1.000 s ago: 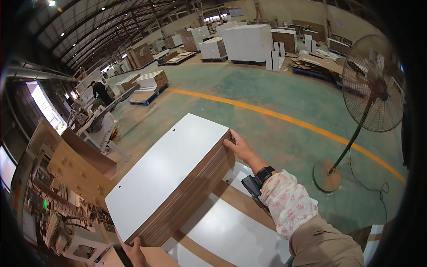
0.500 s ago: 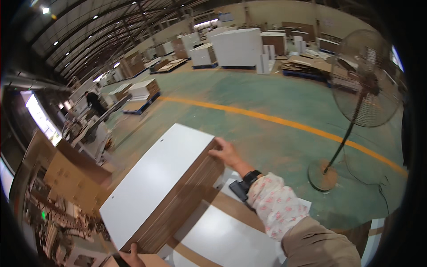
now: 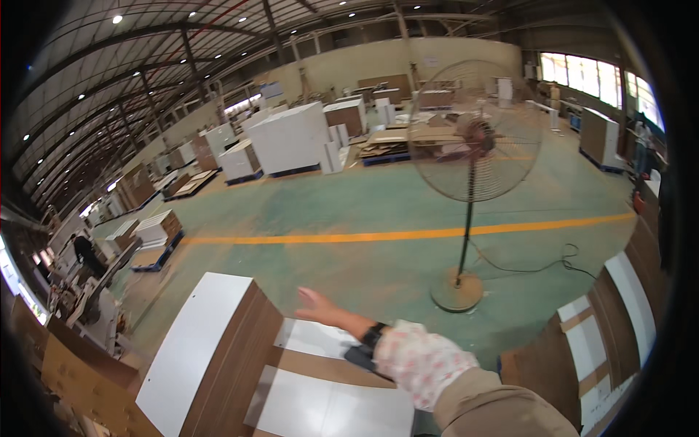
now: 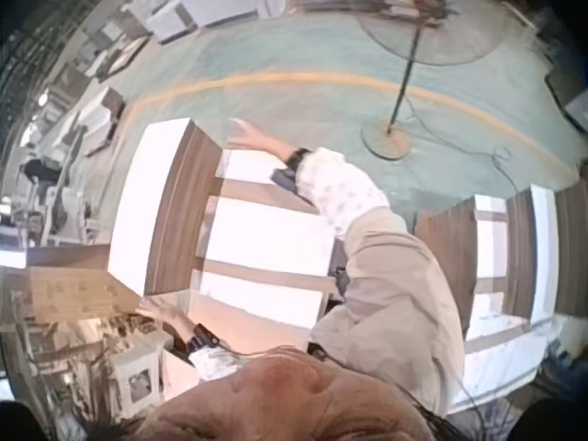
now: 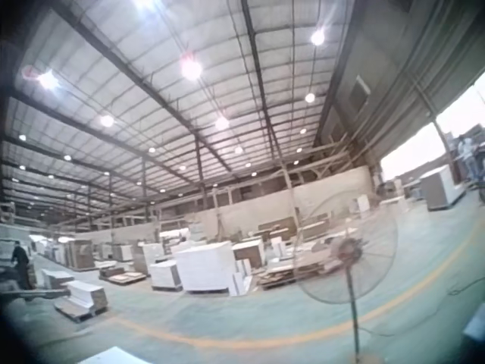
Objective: The person repeatedly picks up white rectangular panels from a stack and feeds them into an edge banding machine. They guide the panels through the machine's rollers and retrieve them from the output side, placing them back onto a stack. The process is repeated for multiple panels in a continuous loop.
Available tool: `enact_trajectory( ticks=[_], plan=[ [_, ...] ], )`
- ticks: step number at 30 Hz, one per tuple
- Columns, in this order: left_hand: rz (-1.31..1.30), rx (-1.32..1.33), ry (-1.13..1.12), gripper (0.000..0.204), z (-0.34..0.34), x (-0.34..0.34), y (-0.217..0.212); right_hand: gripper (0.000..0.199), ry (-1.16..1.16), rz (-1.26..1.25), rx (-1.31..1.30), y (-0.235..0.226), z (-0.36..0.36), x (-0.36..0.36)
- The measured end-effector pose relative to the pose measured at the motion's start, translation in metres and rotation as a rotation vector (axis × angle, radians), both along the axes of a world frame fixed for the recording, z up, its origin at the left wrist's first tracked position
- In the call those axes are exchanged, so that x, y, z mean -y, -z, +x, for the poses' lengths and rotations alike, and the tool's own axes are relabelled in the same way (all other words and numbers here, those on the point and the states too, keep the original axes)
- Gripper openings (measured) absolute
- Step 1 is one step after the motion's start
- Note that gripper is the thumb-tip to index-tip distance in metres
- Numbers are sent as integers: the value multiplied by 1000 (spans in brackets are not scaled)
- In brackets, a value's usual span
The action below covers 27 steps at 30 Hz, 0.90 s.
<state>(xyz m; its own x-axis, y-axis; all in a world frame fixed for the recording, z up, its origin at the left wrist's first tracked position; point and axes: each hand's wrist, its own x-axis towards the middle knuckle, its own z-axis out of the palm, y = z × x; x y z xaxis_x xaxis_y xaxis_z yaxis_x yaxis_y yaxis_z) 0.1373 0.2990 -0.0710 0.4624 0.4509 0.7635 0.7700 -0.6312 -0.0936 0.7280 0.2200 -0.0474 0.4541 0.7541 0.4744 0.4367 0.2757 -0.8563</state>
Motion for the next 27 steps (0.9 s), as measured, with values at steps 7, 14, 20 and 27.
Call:
enact_trajectory(
  ticks=[7, 14, 20, 27],
  plan=[
    [-1114, 1006, 361, 48, 72, 233, -17, 48, 458, -374, -709, 37, -54, 497],
    [-2270, 264, 637, 37, 198, 396, -43, 27, 936, 183, -1271, 125, -253, 782],
    [-2208, -361, 1048, 38, 334, 501, -38, 51, 1792, 416, -1150, 101, -301, 938],
    [-2394, -719, 1141, 44, 525, 771, 15, 64, 2150, 466, -980, 89, -223, 1060]
  ],
)
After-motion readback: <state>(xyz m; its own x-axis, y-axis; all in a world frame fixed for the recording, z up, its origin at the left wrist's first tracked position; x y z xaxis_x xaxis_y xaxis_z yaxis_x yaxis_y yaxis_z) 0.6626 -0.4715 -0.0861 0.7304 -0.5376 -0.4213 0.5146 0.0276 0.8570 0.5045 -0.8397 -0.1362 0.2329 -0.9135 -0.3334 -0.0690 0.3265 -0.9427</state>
